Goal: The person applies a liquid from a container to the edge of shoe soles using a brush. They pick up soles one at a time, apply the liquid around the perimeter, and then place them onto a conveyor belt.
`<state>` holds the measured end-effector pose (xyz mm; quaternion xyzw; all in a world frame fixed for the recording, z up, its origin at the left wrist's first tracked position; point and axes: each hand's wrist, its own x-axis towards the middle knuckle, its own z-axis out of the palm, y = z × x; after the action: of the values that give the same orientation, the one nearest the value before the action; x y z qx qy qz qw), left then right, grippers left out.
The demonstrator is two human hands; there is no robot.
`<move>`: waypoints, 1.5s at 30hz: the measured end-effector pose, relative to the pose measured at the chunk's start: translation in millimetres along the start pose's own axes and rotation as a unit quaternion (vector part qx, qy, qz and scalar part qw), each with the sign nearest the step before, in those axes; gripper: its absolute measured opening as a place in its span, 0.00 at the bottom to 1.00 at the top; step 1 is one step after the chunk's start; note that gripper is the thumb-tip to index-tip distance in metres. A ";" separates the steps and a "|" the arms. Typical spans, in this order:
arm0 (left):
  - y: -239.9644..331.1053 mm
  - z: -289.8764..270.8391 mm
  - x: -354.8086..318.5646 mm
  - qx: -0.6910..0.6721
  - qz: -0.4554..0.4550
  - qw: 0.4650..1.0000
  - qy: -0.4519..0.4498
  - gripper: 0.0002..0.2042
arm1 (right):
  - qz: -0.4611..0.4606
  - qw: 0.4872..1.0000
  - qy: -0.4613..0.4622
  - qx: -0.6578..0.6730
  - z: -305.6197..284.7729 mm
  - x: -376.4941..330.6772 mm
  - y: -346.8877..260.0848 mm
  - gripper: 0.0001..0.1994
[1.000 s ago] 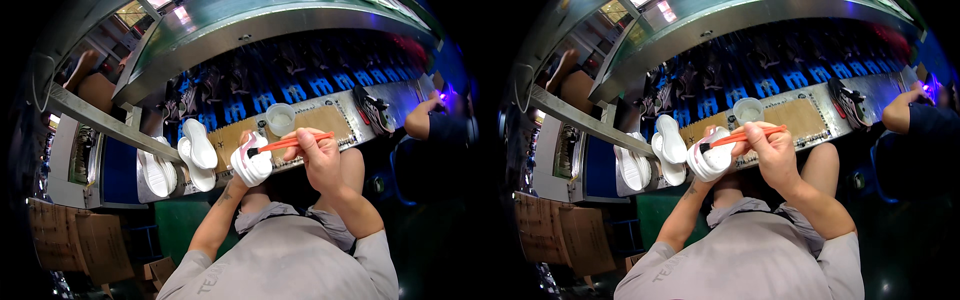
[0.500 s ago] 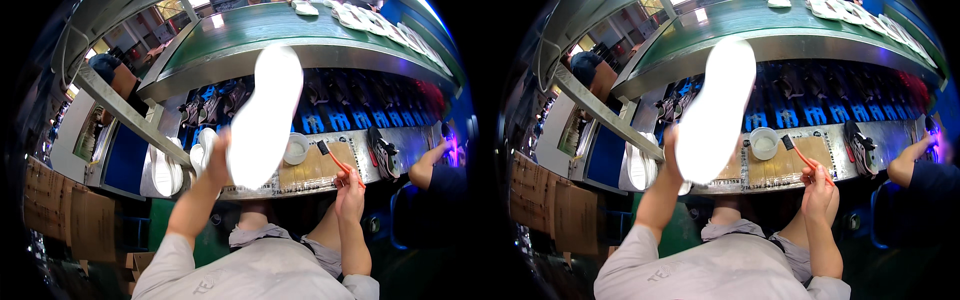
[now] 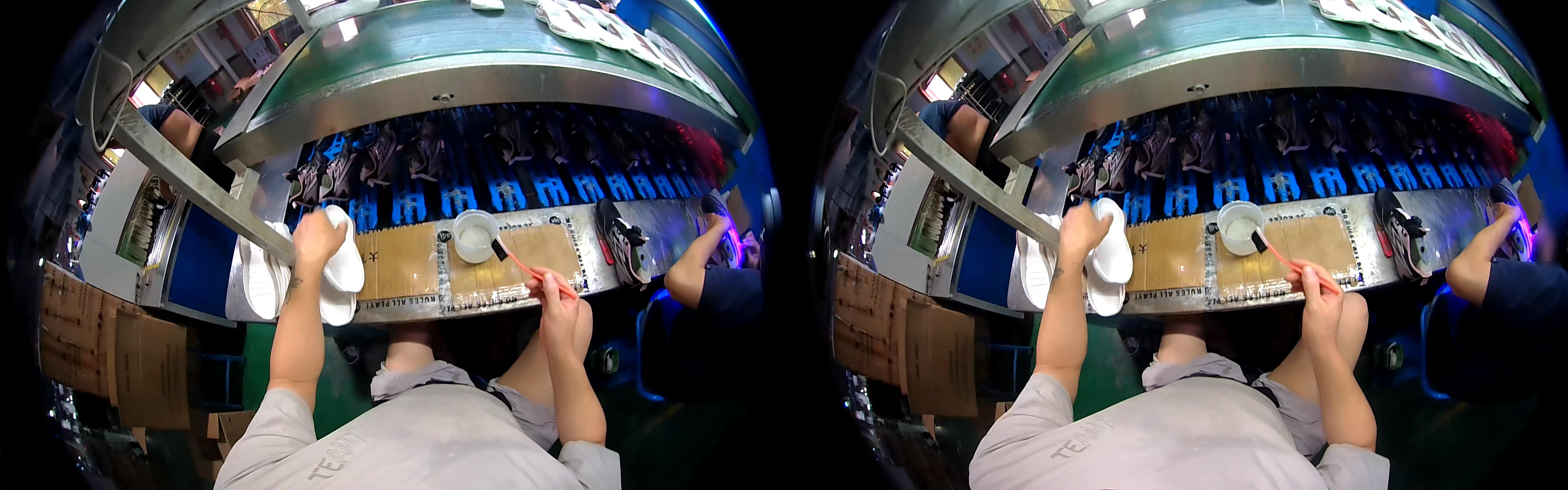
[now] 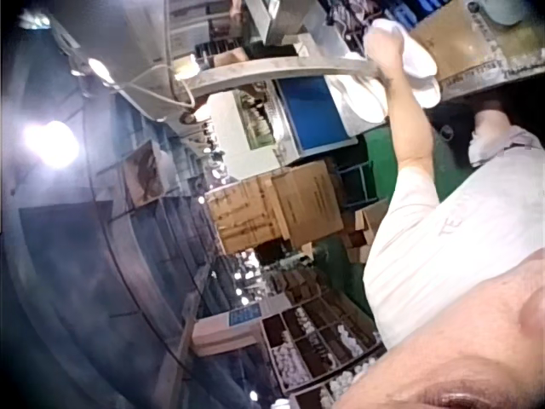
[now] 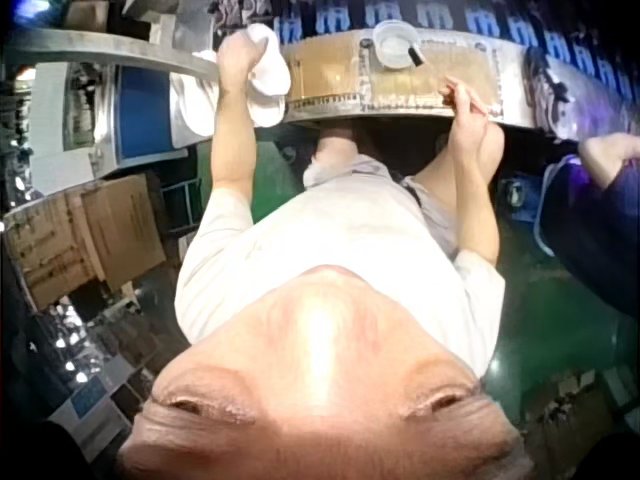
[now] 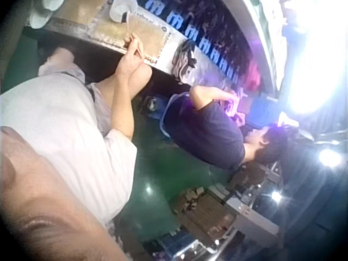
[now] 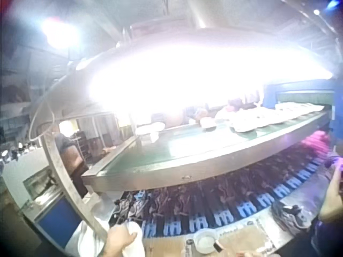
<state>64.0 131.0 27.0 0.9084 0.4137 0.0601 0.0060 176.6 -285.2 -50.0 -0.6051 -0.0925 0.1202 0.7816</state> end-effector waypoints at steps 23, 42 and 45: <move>20.1 119.2 -176.6 -0.914 -0.110 0.149 -0.360 0.42 | -0.119 0.873 -0.172 -0.441 68.4 87.0 -37.0 0.12; 24.9 103.2 -132.4 -0.895 0.031 0.314 -0.316 0.50 | -0.397 0.775 -0.148 -0.469 29.0 30.7 -15.6 0.12; 40.4 83.8 -127.4 -0.867 0.056 0.402 -0.290 0.52 | -0.378 0.777 -0.158 -0.478 22.7 34.1 -14.3 0.12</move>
<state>21.0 11.9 -67.1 0.4006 0.0614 0.1201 0.9063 203.6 -257.4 -30.5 -0.7897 -0.4819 -0.1509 0.3483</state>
